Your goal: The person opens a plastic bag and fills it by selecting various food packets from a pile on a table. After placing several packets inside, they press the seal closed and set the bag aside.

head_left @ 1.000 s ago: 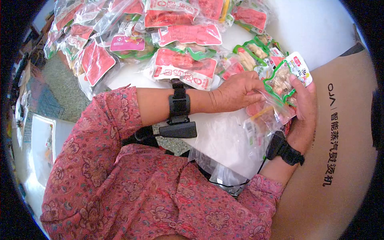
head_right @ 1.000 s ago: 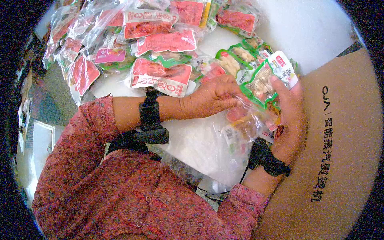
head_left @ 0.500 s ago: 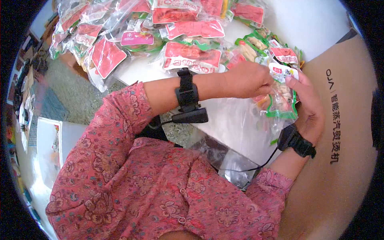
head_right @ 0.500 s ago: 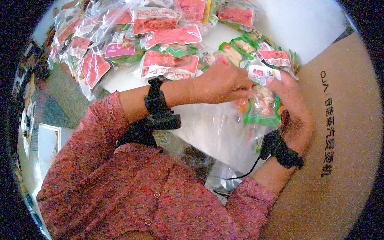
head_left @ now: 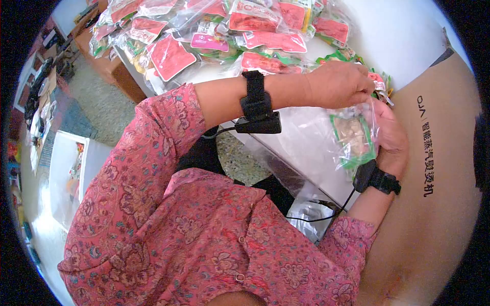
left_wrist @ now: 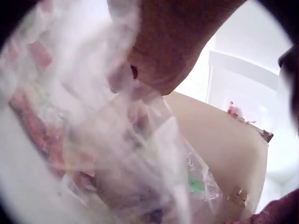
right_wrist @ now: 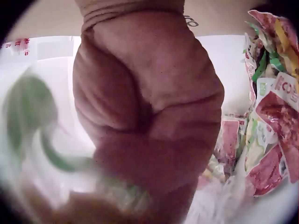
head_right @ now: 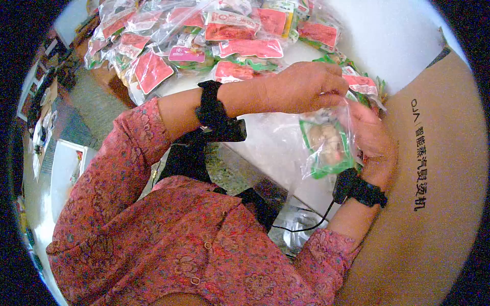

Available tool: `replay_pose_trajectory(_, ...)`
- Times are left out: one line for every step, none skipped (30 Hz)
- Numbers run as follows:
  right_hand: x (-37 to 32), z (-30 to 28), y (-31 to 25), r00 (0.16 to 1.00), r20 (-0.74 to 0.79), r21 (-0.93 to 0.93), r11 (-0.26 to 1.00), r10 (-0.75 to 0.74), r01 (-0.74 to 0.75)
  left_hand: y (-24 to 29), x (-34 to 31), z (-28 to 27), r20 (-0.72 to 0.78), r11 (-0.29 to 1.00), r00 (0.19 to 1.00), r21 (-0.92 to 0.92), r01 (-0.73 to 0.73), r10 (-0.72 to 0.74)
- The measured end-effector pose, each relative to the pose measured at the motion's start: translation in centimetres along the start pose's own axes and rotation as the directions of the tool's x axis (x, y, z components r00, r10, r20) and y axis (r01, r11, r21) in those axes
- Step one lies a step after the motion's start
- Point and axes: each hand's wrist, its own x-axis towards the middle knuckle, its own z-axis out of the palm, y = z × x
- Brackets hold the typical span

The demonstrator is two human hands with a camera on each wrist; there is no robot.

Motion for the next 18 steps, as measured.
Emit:
replay_pose_trajectory(-0.2,0.4,-0.1,1.0,-0.008,-0.069,0.998,0.002,-0.002,0.0,0.1,0.1,0.003,1.0,1.0,0.003,-0.003,0.003)
replay_pose_trajectory(-0.6,0.9,-0.5,1.0,-0.009,-0.068,0.998,-0.003,0.002,0.0,0.4,0.2,0.0,1.0,1.0,-0.01,0.003,-0.003)
replay_pose_trajectory(-1.2,1.6,-1.3,0.998,-0.043,-0.19,0.98,0.052,-0.06,0.2,0.6,0.2,-0.004,1.0,1.0,-0.024,0.007,-0.007)
replay_pose_trajectory(-1.7,2.0,-1.8,0.991,-0.085,-0.306,0.944,0.104,-0.125,0.3,0.8,0.3,-0.003,1.0,1.0,-0.023,0.004,-0.004)
replay_pose_trajectory(-1.8,1.8,-1.3,0.991,-0.086,-0.304,0.945,0.102,-0.124,0.4,1.1,0.4,-0.01,0.996,0.999,-0.082,0.041,-0.042)
replay_pose_trajectory(-1.9,1.5,-0.5,0.994,-0.089,-0.29,0.952,0.07,-0.093,0.6,1.4,0.4,-0.015,0.987,0.997,-0.142,0.078,-0.081)
replay_pose_trajectory(-1.9,1.4,0.3,0.995,-0.091,-0.275,0.959,0.039,-0.062,0.7,1.7,0.5,-0.01,0.987,0.997,-0.141,0.078,-0.081)
replay_pose_trajectory(-2.1,1.3,0.8,0.995,-0.091,-0.27,0.961,0.039,-0.063,0.8,2.0,0.5,-0.056,0.984,0.996,-0.166,0.057,-0.067)
replay_pose_trajectory(-2.3,1.3,1.3,0.989,-0.145,-0.185,0.982,-0.006,-0.022,1.0,2.2,0.3,-0.102,0.981,0.993,-0.19,0.036,-0.056)
replay_pose_trajectory(-2.5,1.4,1.7,0.978,-0.202,-0.101,0.995,-0.044,0.024,1.2,2.5,0.1,-0.098,0.981,0.993,-0.189,0.04,-0.059)
replay_pose_trajectory(-2.6,1.2,1.8,0.969,-0.239,-0.036,0.998,-0.066,0.059,1.3,2.9,-0.2,-0.105,0.985,0.993,-0.17,0.037,-0.056)
replay_pose_trajectory(-2.9,1.0,2.0,0.962,-0.259,-0.002,0.996,-0.084,0.087,1.3,3.1,-0.3,-0.113,0.988,0.992,-0.15,0.034,-0.052)
replay_pose_trajectory(-3.1,0.7,2.1,0.956,-0.275,0.026,0.993,-0.103,0.114,1.4,3.1,-0.4,-0.111,0.988,0.992,-0.149,0.036,-0.053)
replay_pose_trajectory(-3.3,0.6,2.1,0.954,-0.277,0.036,0.991,-0.111,0.126,1.4,3.0,-0.5,-0.101,0.987,0.993,-0.159,0.041,-0.057)
replay_pose_trajectory(-3.3,0.4,2.1,0.956,-0.27,0.03,0.992,-0.114,0.126,1.4,3.0,-0.5,-0.092,0.985,0.994,-0.168,0.045,-0.062)
replay_pose_trajectory(-3.2,0.3,2.1,0.962,-0.25,0.002,0.994,-0.108,0.111,1.3,2.9,-0.5,-0.092,0.985,0.994,-0.166,0.046,-0.062)
replay_pose_trajectory(-3.1,0.3,1.9,0.972,-0.217,-0.052,0.995,-0.093,0.084,1.2,2.8,-0.5,-0.081,0.979,0.992,-0.186,0.085,-0.101)
replay_pose_trajectory(-2.7,0.2,1.7,0.982,-0.175,-0.134,0.99,-0.07,0.047,1.0,2.7,-0.3,-0.07,0.971,0.988,-0.206,0.124,-0.141)
